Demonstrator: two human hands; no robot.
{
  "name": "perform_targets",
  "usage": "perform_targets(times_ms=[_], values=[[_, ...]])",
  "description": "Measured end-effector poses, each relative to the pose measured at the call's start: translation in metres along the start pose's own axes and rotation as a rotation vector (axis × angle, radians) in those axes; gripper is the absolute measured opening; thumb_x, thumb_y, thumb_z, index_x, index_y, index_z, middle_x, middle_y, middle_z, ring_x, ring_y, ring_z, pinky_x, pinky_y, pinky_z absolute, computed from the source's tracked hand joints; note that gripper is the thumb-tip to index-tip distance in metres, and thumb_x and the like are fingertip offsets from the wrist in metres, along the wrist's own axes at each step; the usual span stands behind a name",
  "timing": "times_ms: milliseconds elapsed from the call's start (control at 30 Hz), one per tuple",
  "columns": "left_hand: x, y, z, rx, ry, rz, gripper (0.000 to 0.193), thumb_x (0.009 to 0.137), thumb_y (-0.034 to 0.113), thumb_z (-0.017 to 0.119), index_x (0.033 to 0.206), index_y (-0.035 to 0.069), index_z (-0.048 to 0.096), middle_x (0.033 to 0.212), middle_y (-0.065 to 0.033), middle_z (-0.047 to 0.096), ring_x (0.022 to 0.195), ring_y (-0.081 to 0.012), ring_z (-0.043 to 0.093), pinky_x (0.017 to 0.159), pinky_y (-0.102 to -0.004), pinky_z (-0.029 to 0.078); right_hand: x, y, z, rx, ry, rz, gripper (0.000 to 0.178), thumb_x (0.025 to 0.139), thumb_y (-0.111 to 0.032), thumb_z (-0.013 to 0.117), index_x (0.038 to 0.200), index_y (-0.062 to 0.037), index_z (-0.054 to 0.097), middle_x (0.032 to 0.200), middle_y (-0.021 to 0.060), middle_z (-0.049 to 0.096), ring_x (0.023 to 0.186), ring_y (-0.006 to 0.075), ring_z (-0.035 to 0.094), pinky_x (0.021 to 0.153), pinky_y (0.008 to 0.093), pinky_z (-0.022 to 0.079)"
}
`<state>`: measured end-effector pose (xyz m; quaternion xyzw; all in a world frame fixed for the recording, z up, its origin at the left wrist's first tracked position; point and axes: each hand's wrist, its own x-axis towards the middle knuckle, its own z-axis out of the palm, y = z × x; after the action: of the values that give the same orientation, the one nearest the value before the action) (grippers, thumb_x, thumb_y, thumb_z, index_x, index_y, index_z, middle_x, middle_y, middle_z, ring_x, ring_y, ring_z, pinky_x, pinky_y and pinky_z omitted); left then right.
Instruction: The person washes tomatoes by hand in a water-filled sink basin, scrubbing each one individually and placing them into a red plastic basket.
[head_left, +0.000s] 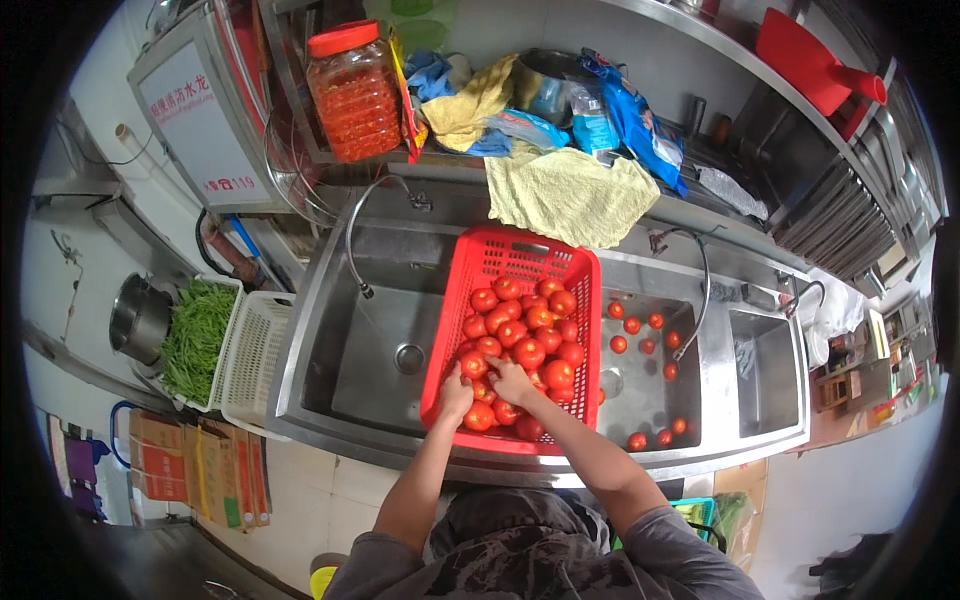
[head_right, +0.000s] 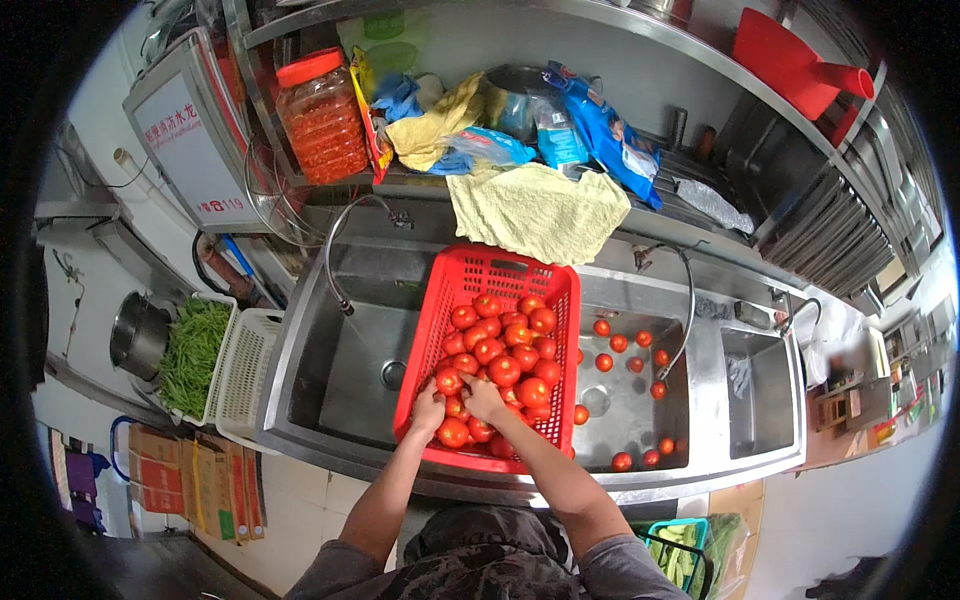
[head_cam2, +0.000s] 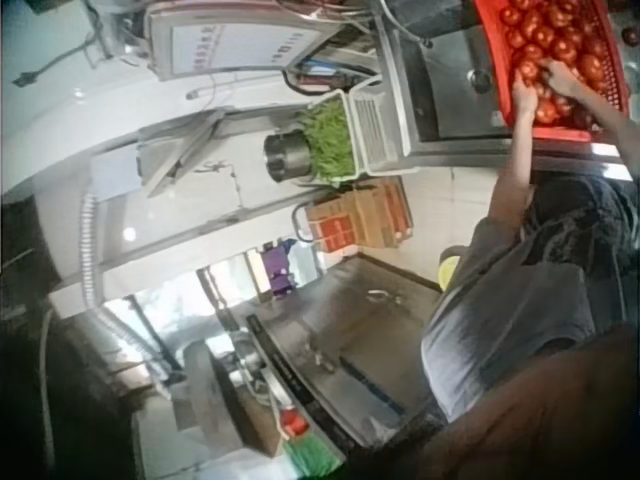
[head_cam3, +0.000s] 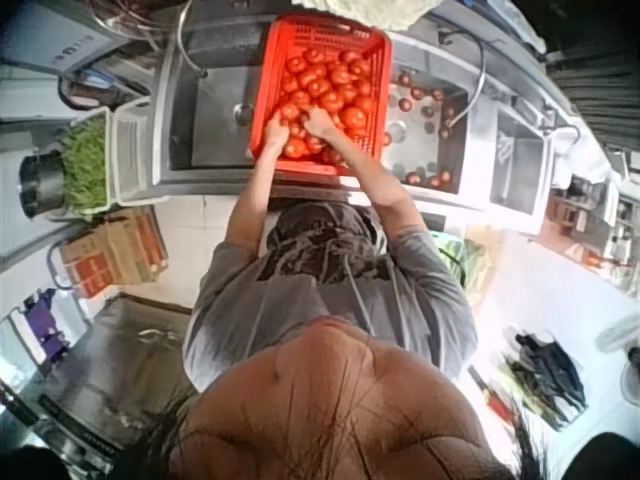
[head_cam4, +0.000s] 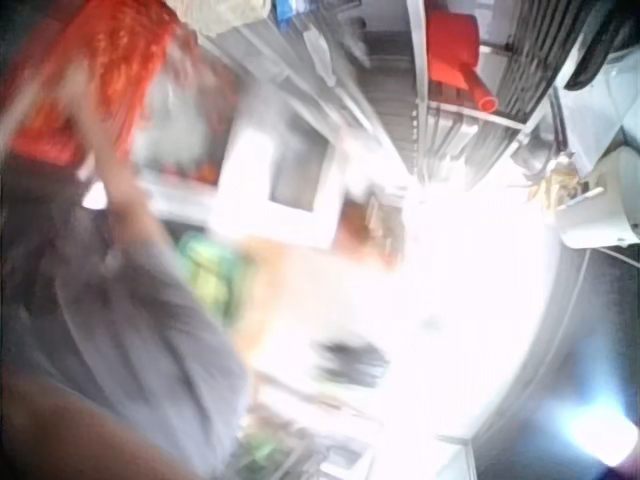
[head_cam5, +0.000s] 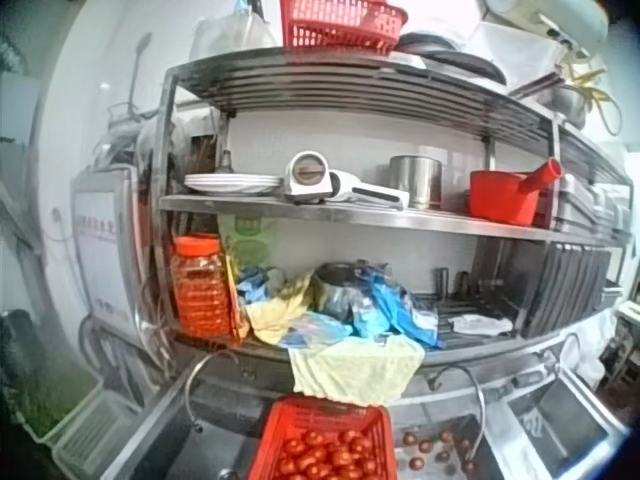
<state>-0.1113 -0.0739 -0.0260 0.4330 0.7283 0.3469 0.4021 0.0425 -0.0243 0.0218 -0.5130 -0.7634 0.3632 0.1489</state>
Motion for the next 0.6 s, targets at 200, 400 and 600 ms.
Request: perform_targets(times_ms=[200, 400, 600], values=[[-0.016, -0.002, -0.008, -0.13, -0.092, 0.004, 0.05, 0.09, 0.012, 0.05, 0.14, 0.003, 0.044, 0.112, -0.0213, 0.064, 0.102, -0.0288, 0.063, 0.087, -0.0391, 0.048, -0.019, -0.019, -0.022, 0.128, -0.111, 0.119, 0.043, 0.09, -0.014, 0.052, 0.132, -0.0049, 0.054, 0.1, 0.0257, 0.066, 0.091, 0.0329, 0.067, 0.084, 0.038, 0.051], [-0.054, 0.059, -0.01, -0.244, -0.073, 0.108, 0.033, 0.097, 0.006, 0.047, 0.128, -0.001, 0.054, 0.122, -0.0196, 0.061, 0.113, -0.0254, 0.059, 0.097, -0.0352, 0.045, -0.09, -0.01, -0.047, 0.423, 0.184, 0.033, 0.029, 0.094, -0.007, 0.05, 0.12, -0.0052, 0.061, 0.102, 0.0103, 0.069, 0.076, 0.0155, 0.066, 0.07, 0.0303, 0.053], [-0.079, 0.134, 0.066, -0.395, -0.3, 0.239, 0.025, 0.098, 0.009, 0.049, 0.118, -0.003, 0.058, 0.113, -0.0127, 0.064, 0.105, -0.0187, 0.06, 0.095, -0.0303, 0.046, -0.16, 0.013, -0.109, 0.765, 0.394, 0.241, 0.025, 0.1, -0.009, 0.044, 0.116, 0.0001, 0.06, 0.095, 0.0055, 0.065, 0.062, 0.0088, 0.059, 0.059, 0.024, 0.05]])
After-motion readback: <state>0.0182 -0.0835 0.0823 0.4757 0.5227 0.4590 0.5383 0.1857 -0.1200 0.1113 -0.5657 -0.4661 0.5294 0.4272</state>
